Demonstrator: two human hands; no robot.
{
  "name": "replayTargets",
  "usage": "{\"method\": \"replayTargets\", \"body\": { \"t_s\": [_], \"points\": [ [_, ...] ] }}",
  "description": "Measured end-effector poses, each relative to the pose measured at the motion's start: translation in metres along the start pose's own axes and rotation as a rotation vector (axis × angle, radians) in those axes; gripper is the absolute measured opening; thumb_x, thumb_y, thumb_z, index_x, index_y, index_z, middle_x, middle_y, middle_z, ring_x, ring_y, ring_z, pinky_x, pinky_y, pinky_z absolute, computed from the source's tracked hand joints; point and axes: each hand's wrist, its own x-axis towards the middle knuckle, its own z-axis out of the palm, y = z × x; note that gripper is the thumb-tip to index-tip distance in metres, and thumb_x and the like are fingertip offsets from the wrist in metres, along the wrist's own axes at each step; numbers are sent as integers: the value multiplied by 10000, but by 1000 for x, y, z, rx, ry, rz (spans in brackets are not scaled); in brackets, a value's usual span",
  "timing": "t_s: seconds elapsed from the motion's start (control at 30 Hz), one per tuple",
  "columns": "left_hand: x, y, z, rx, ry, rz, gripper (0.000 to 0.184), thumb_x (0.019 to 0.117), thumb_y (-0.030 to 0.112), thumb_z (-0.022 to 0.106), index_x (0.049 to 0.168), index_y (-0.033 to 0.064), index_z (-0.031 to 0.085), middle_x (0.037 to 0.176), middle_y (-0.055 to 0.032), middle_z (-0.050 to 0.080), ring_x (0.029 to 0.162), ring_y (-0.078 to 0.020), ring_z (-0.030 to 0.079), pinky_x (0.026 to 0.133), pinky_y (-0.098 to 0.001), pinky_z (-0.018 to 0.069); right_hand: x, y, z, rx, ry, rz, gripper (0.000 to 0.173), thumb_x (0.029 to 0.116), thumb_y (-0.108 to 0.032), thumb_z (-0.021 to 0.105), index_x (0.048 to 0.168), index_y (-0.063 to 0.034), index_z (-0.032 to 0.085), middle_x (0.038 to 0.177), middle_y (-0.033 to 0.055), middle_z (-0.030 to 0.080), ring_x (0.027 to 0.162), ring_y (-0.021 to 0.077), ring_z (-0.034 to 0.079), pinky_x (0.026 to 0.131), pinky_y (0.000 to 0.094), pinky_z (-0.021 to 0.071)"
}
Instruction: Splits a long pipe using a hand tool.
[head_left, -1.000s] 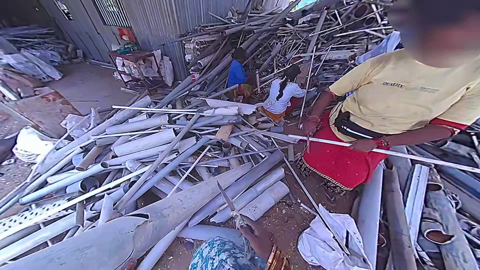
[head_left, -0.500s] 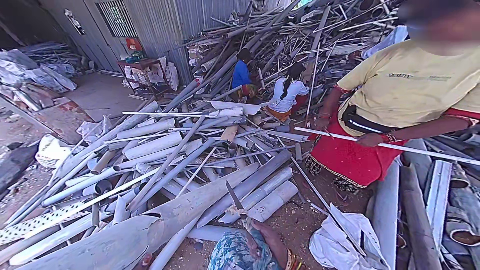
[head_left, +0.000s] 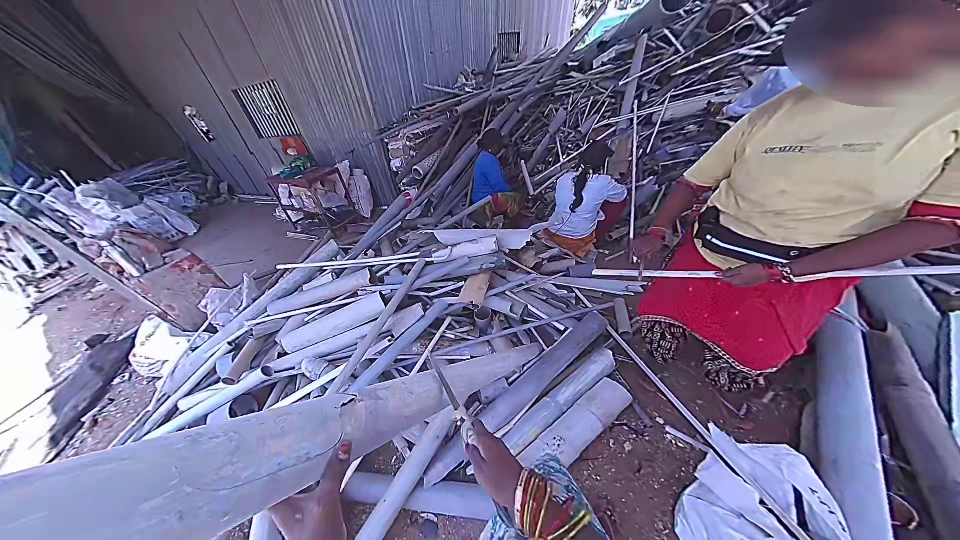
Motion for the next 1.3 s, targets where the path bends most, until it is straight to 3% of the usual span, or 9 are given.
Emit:
{"method": "replayTargets", "body": {
  "t_s": [0.17,0.3,0.47,0.7,0.83,1.0,1.1,1.23,1.3],
  "points": [
    [6,-4,16,-9,15,-30,810,750,0,724,1387,-161,249,1171,-117,537,1053,39,586,911,-140,494,-23,-43,6,-135,-47,-79,423,1111,-116,381,1488,72,347,1161,335,650,1147,461,646,1004,560,483],
    [2,-5,11,4,13,-65,797,766,-39,709,1393,-175,235,1193,-132,527,1073,46,575,924,-136,486,16,18,-8,53,-6,96,493,1104,-87,373,1551,82,251,1418,358,499,1292,434,551,1098,517,416],
    [3,-3,20,-4,36,-63,813,777,-1,725,1405,-162,233,1206,-136,531,1081,35,580,931,-147,490,-23,-41,-1,-73,-88,-105,453,1106,-100,382,1512,92,320,1258,357,607,1222,455,606,1060,547,446],
    [11,-10,29,-33,133,-26,681,785,-28,714,1337,-164,340,1141,-105,577,1031,47,601,904,-135,502,5,-18,4,42,-64,-6,494,1108,-99,363,1554,79,251,1405,358,516,1312,430,543,1115,519,398],
    [15,-7,36,-55,143,-51,663,809,-22,709,1349,-142,344,1145,-103,573,1033,33,603,908,-145,503,-2,-26,13,-14,-31,-61,458,1103,-83,378,1516,105,312,1300,369,589,1244,460,595,1077,536,433],
    [22,-18,33,-78,147,-24,661,827,-12,697,1364,-137,332,1150,-99,571,1044,33,603,911,-147,506,31,10,11,192,13,63,493,1104,-78,364,1555,77,241,1375,352,497,1095,393,593,982,494,457],
    [31,-21,34,-67,168,-44,672,837,-4,705,1382,-129,333,1181,-131,567,1064,10,599,920,-155,500,17,-21,15,126,-61,-15,484,1103,-77,367,1543,96,263,1394,362,506,1197,419,588,1058,504,431],
    [42,-26,32,-59,174,-72,687,863,23,703,1411,-118,315,1224,-161,549,1092,-25,584,937,-176,486,47,8,14,217,23,74,488,1097,-65,388,1547,90,281,1428,350,492,1233,401,579,1070,486,434],
    [46,-31,31,-61,187,-65,674,863,7,699,1406,-124,321,1227,-170,550,1097,-31,585,944,-181,486,55,13,10,266,12,109,471,1095,-53,378,1536,84,285,1305,327,521,1013,341,583,924,454,469]
  ]
}}
